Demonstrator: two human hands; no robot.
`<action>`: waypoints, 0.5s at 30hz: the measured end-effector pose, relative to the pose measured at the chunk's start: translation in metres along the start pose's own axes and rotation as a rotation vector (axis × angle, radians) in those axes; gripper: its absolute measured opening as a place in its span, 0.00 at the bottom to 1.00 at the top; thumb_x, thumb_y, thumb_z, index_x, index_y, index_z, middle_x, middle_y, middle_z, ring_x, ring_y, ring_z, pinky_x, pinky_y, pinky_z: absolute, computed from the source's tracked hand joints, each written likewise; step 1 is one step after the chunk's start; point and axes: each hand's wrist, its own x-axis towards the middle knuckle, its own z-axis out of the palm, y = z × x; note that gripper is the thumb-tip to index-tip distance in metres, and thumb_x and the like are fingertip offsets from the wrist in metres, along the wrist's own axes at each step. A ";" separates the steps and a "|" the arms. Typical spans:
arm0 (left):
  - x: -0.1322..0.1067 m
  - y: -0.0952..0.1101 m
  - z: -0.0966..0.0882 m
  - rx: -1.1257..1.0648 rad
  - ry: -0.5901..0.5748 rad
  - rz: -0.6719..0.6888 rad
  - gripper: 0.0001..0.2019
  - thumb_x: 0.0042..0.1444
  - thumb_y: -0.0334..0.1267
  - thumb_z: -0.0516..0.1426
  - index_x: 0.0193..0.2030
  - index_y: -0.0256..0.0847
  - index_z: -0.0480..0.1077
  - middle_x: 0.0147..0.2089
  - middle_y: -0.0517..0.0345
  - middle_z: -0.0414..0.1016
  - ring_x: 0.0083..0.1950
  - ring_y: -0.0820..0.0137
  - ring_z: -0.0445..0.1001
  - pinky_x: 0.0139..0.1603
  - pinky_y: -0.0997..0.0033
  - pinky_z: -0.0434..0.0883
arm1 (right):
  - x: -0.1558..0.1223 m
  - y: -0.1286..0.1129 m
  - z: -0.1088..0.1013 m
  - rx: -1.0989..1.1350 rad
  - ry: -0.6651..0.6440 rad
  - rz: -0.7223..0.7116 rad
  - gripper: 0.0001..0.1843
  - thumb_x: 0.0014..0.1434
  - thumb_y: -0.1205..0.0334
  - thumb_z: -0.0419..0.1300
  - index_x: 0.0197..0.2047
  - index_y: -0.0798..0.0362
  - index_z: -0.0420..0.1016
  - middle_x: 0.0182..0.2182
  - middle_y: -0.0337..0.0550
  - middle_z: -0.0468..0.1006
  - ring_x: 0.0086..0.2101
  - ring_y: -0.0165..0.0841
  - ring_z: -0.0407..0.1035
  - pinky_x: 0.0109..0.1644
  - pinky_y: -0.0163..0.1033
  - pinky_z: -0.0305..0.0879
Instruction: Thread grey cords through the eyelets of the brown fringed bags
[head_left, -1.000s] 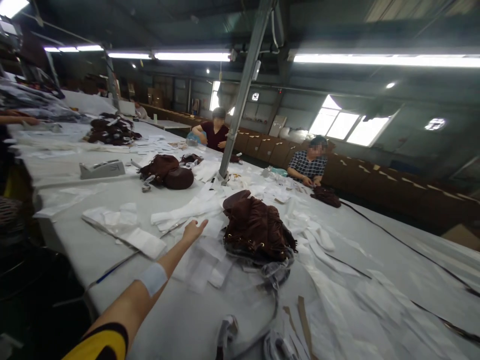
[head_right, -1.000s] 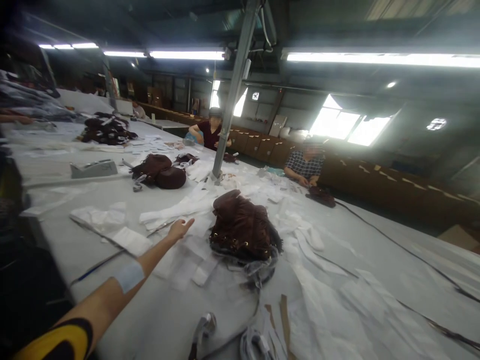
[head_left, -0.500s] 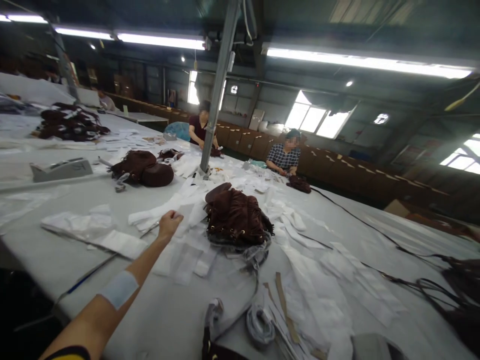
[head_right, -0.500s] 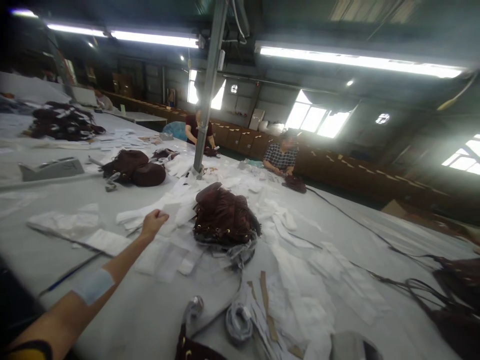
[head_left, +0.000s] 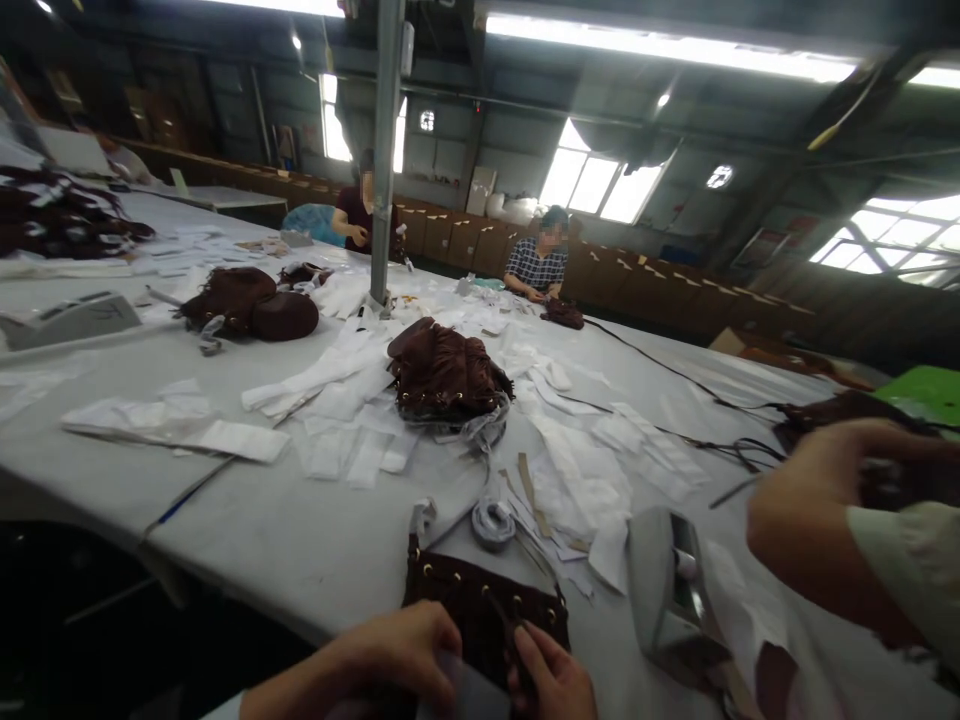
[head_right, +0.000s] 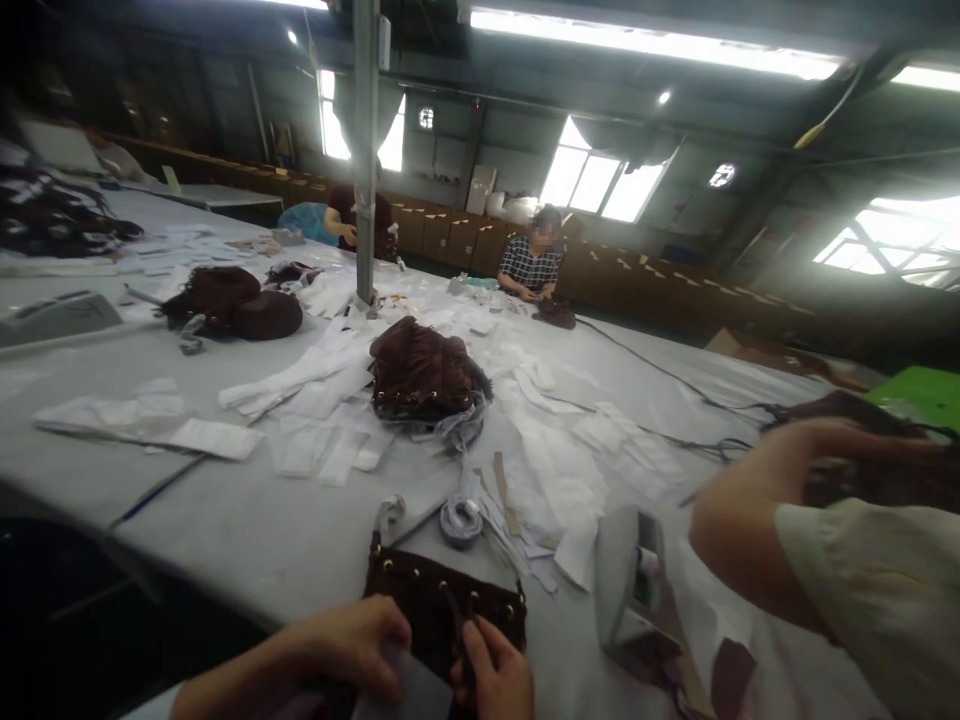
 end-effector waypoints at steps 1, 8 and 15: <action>0.005 0.001 0.007 0.116 0.004 0.017 0.04 0.32 0.31 0.61 0.20 0.42 0.72 0.17 0.65 0.63 0.20 0.72 0.59 0.23 0.70 0.59 | -0.003 -0.006 0.001 -0.018 0.005 -0.017 0.30 0.35 0.42 0.72 0.34 0.59 0.78 0.16 0.37 0.72 0.16 0.26 0.63 0.17 0.29 0.57; 0.034 0.008 0.028 -0.042 -0.038 -0.014 0.05 0.38 0.36 0.61 0.24 0.37 0.72 0.20 0.61 0.68 0.26 0.69 0.67 0.32 0.70 0.65 | -0.029 -0.012 0.010 -0.122 0.008 -0.105 0.28 0.45 0.43 0.66 0.39 0.61 0.77 0.20 0.39 0.73 0.19 0.28 0.65 0.18 0.30 0.59; 0.022 0.001 0.054 -1.154 -0.086 -0.170 0.12 0.45 0.40 0.62 0.33 0.33 0.74 0.30 0.51 0.76 0.32 0.65 0.74 0.39 0.65 0.70 | -0.043 0.015 0.011 -0.256 0.013 -0.122 0.36 0.54 0.44 0.57 0.57 0.63 0.66 0.18 0.34 0.69 0.15 0.27 0.61 0.17 0.31 0.57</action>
